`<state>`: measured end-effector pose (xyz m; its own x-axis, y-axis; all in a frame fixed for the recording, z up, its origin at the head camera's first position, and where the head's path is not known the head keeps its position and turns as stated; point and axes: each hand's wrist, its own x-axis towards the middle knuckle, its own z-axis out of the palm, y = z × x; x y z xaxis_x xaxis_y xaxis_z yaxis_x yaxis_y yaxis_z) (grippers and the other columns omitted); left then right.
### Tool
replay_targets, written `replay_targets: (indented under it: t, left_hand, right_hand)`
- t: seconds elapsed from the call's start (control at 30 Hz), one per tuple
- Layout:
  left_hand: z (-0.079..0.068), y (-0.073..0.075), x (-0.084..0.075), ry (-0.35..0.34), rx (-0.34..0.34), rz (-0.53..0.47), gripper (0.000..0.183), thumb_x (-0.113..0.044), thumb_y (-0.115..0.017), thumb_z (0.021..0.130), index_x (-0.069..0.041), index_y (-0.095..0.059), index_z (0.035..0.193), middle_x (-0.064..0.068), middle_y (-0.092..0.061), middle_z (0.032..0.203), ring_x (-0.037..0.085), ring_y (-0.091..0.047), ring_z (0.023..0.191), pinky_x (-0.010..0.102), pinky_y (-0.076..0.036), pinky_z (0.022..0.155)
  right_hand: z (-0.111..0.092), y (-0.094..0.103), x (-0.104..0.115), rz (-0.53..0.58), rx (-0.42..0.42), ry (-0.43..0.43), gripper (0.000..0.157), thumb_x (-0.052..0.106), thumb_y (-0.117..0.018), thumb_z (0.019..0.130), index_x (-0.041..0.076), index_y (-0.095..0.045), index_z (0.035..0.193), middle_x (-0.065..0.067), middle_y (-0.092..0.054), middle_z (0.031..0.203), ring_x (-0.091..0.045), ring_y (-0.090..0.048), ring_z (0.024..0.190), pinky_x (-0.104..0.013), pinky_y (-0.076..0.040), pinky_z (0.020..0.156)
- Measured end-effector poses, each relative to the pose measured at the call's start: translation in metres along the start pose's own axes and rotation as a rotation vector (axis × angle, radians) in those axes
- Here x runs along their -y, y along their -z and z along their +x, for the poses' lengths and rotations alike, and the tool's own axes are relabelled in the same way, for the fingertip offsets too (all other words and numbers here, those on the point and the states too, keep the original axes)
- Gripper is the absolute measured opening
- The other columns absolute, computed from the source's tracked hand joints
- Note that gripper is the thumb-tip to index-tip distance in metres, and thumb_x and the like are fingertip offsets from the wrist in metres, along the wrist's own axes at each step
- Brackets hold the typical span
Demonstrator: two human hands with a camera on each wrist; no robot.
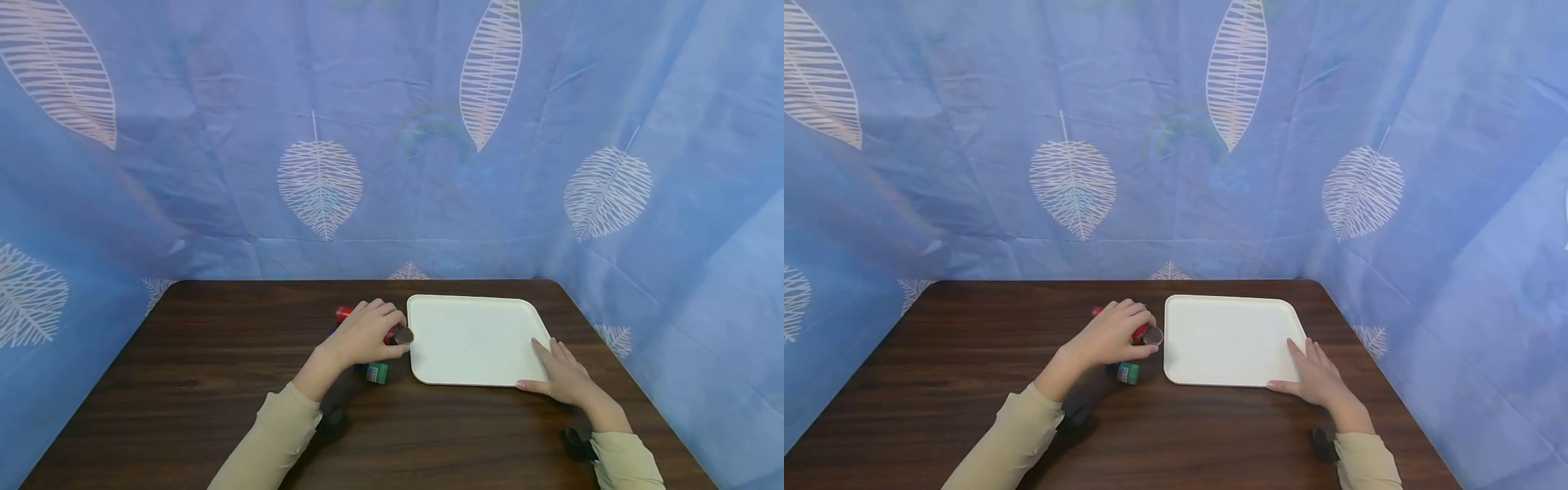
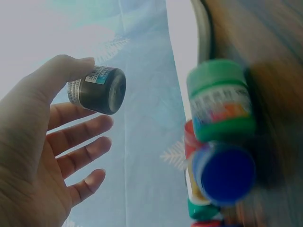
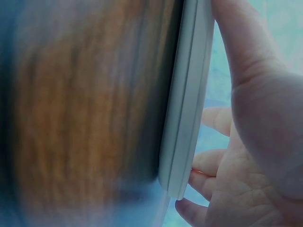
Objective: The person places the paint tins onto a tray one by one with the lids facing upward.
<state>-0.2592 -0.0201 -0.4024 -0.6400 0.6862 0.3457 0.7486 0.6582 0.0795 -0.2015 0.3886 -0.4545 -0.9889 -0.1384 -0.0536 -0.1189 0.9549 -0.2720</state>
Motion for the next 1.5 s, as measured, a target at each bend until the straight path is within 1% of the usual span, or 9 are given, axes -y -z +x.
replay_targets:
  t: [0.17, 0.27, 0.43, 0.53, 0.67, 0.87, 1.07, 1.33, 1.5]
  left_hand:
    - [0.015, -0.005, -0.006, 0.021, -0.002, -0.045, 0.038, -0.052, -0.066, 0.087, -0.022, -0.064, 0.110, -0.006, -0.064, 0.104, 0.014, -0.052, 0.093, 0.032, -0.041, 0.077]
    - [0.025, -0.009, -0.011, 0.040, -0.004, -0.075, 0.037, -0.052, -0.066, 0.087, -0.023, -0.064, 0.109, -0.007, -0.064, 0.104, 0.013, -0.051, 0.092, 0.032, -0.040, 0.078]
    - [0.044, -0.011, -0.020, 0.074, -0.005, -0.146, 0.037, -0.053, -0.064, 0.089, -0.023, -0.063, 0.111, -0.007, -0.064, 0.110, 0.014, -0.054, 0.100, 0.036, -0.044, 0.086]
    - [0.052, -0.012, -0.027, 0.099, -0.009, -0.191, 0.038, -0.053, -0.064, 0.089, -0.023, -0.063, 0.113, -0.007, -0.064, 0.110, 0.014, -0.055, 0.103, 0.038, -0.045, 0.090]
    - [0.063, -0.019, -0.038, 0.129, -0.018, -0.242, 0.039, -0.053, -0.062, 0.091, -0.024, -0.062, 0.116, -0.008, -0.063, 0.111, 0.014, -0.056, 0.106, 0.038, -0.046, 0.091]
    - [0.083, -0.033, -0.050, 0.146, -0.058, -0.273, 0.040, -0.054, -0.061, 0.091, -0.024, -0.062, 0.116, -0.008, -0.063, 0.111, 0.013, -0.057, 0.105, 0.037, -0.047, 0.090]
    - [0.103, -0.042, -0.058, 0.167, -0.090, -0.303, 0.038, -0.053, -0.062, 0.091, -0.024, -0.063, 0.115, -0.008, -0.063, 0.109, 0.013, -0.056, 0.103, 0.035, -0.046, 0.087]
    - [0.129, -0.057, -0.067, 0.189, -0.152, -0.321, 0.035, -0.053, -0.061, 0.091, -0.026, -0.063, 0.113, -0.009, -0.064, 0.106, 0.011, -0.056, 0.097, 0.032, -0.045, 0.082]
    - [0.146, -0.068, -0.072, 0.190, -0.188, -0.321, 0.034, -0.052, -0.061, 0.091, -0.026, -0.064, 0.113, -0.009, -0.066, 0.106, 0.012, -0.058, 0.102, 0.032, -0.046, 0.084]
  right_hand:
    - [0.000, -0.001, 0.001, 0.000, 0.006, 0.002, 0.105, 0.059, -0.069, 0.080, -0.008, -0.027, 0.149, -0.048, -0.014, 0.147, -0.065, -0.016, 0.134, -0.079, -0.022, 0.098]
    - [-0.001, 0.000, 0.002, -0.001, 0.012, 0.000, 0.105, 0.059, -0.069, 0.080, -0.009, -0.027, 0.148, -0.048, -0.014, 0.147, -0.066, -0.016, 0.134, -0.079, -0.022, 0.098]
    - [-0.002, 0.001, 0.002, 0.005, 0.005, -0.003, 0.104, 0.058, -0.069, 0.081, -0.009, -0.027, 0.148, -0.048, -0.014, 0.147, -0.066, -0.015, 0.134, -0.079, -0.021, 0.097]
    - [-0.002, 0.000, 0.001, 0.008, 0.005, -0.001, 0.104, 0.058, -0.069, 0.081, -0.008, -0.027, 0.149, -0.048, -0.014, 0.148, -0.065, -0.015, 0.134, -0.080, -0.021, 0.097]
    - [-0.003, -0.003, 0.000, 0.009, 0.007, -0.001, 0.104, 0.058, -0.070, 0.080, -0.008, -0.027, 0.149, -0.048, -0.014, 0.148, -0.065, -0.016, 0.134, -0.080, -0.023, 0.096]
    - [-0.001, -0.003, -0.001, -0.002, -0.023, 0.011, 0.106, 0.057, -0.073, 0.078, -0.008, -0.027, 0.149, -0.047, -0.017, 0.147, -0.065, -0.019, 0.133, -0.078, -0.025, 0.096]
    - [0.004, -0.004, -0.003, -0.021, -0.048, 0.026, 0.108, 0.056, -0.075, 0.076, -0.008, -0.027, 0.149, -0.046, -0.020, 0.147, -0.064, -0.022, 0.134, -0.076, -0.028, 0.098]
    - [0.011, -0.004, -0.005, -0.001, -0.032, 0.030, 0.108, 0.054, -0.076, 0.076, -0.007, -0.027, 0.149, -0.044, -0.019, 0.149, -0.062, -0.022, 0.135, -0.075, -0.027, 0.099]
    - [0.013, -0.003, -0.005, -0.002, -0.017, 0.034, 0.107, 0.054, -0.076, 0.076, -0.007, -0.027, 0.149, -0.044, -0.018, 0.149, -0.063, -0.021, 0.135, -0.076, -0.026, 0.098]
